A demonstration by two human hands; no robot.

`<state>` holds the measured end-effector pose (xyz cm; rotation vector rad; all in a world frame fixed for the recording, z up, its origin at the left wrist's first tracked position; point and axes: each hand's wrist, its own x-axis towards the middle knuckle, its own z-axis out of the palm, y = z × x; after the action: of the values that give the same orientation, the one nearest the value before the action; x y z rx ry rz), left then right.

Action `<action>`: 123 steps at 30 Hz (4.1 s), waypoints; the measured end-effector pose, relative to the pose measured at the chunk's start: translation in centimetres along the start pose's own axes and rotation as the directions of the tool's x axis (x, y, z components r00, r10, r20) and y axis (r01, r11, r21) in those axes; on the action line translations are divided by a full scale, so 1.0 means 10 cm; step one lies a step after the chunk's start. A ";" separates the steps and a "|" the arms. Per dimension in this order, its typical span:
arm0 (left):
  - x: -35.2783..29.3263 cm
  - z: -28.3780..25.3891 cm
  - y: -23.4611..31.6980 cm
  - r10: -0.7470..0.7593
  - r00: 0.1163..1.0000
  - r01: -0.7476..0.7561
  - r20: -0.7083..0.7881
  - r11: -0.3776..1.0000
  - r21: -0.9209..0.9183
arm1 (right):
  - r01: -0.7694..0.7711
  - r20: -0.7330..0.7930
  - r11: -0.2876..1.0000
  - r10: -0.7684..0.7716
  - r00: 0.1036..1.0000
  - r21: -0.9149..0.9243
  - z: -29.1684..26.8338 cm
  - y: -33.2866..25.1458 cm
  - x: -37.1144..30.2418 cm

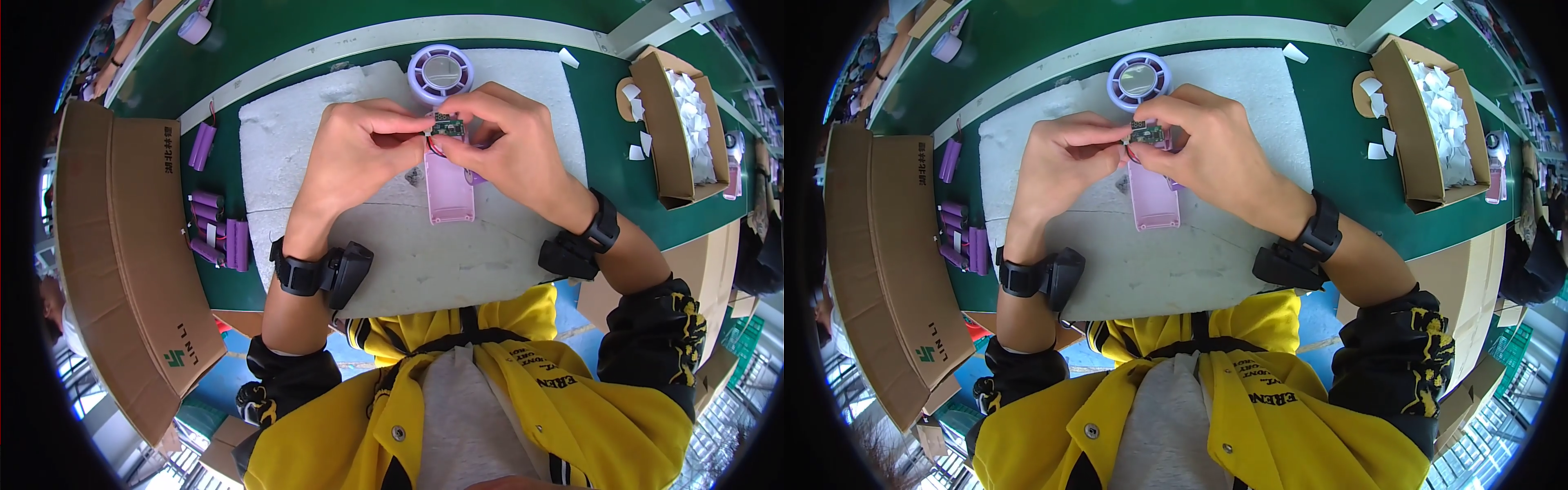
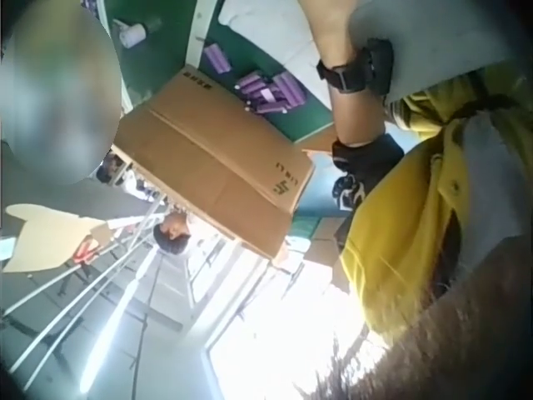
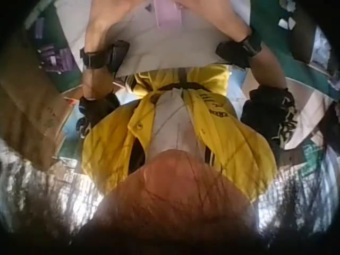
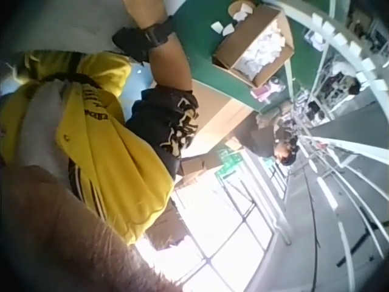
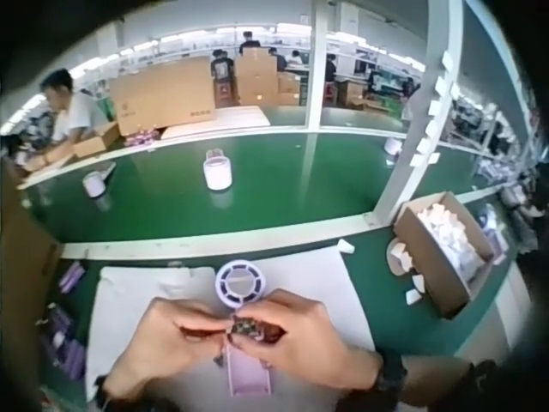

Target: The person assembles handheld fans by connecting battery pack wires to circuit boards and pressing the components into the handles. After setting a finished fan aside, they apply tape to a new battery pack and repeat the assembly process.

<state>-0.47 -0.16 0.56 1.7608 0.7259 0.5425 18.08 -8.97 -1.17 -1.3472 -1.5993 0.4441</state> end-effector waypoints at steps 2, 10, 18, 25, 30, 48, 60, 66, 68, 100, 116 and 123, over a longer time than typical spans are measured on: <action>0.00 0.00 -0.01 0.002 1.000 -0.001 -0.009 1.000 0.013 | -0.003 0.001 1.000 0.003 1.000 0.007 0.01 0.00 0.00; 0.02 -0.04 -0.02 -0.035 0.998 0.039 0.057 0.997 -0.069 | -0.053 0.034 0.999 0.053 0.998 -0.008 -0.02 -0.02 0.00; 0.02 -0.07 0.01 -0.079 0.972 0.117 0.220 0.979 -0.167 | -0.113 0.095 0.994 0.114 0.989 -0.013 -0.11 -0.12 -0.01; 0.04 -0.01 -0.03 -0.048 0.974 0.086 0.224 0.983 -0.165 | -0.030 0.105 0.991 0.044 0.994 -0.133 -0.12 -0.13 -0.03; 0.04 0.01 -0.01 -0.030 0.979 0.065 0.202 0.984 -0.166 | -0.026 0.104 0.986 0.043 0.994 -0.165 -0.13 -0.15 -0.03; 0.05 0.10 -0.07 -0.056 0.993 0.072 0.101 0.983 -0.166 | 0.032 0.103 0.972 -0.008 0.995 -0.234 -0.14 -0.12 -0.02; 0.05 0.12 -0.05 0.081 0.995 -0.086 0.062 0.993 0.080 | -0.383 0.437 0.921 0.376 0.817 -0.077 -0.31 -0.07 0.14; 0.03 0.09 -0.05 0.116 0.987 -0.120 0.112 0.992 0.035 | -0.345 0.634 0.933 0.205 0.746 0.105 -0.50 -0.02 0.16; 0.03 0.10 -0.05 0.140 0.983 -0.141 0.122 0.990 0.002 | -0.404 0.679 0.913 0.264 0.685 0.052 -0.50 -0.04 0.18; 0.10 0.03 -0.16 0.140 0.984 -0.128 -0.110 0.986 0.109 | -0.637 0.660 0.566 0.204 0.723 0.523 -0.58 0.14 0.29; 0.08 0.03 -0.07 0.195 0.975 -0.168 -0.105 0.960 0.226 | -0.041 0.520 0.991 -0.032 0.853 0.128 -0.40 -0.13 0.13; 0.08 -0.01 -0.07 0.279 0.959 -0.255 -0.041 0.919 0.301 | 0.159 0.418 0.985 -0.115 0.901 -0.072 -0.25 -0.13 0.06</action>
<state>-0.16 0.62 -0.10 2.1445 0.6507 0.7255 19.55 -9.55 1.27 -1.2612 -2.0787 0.5952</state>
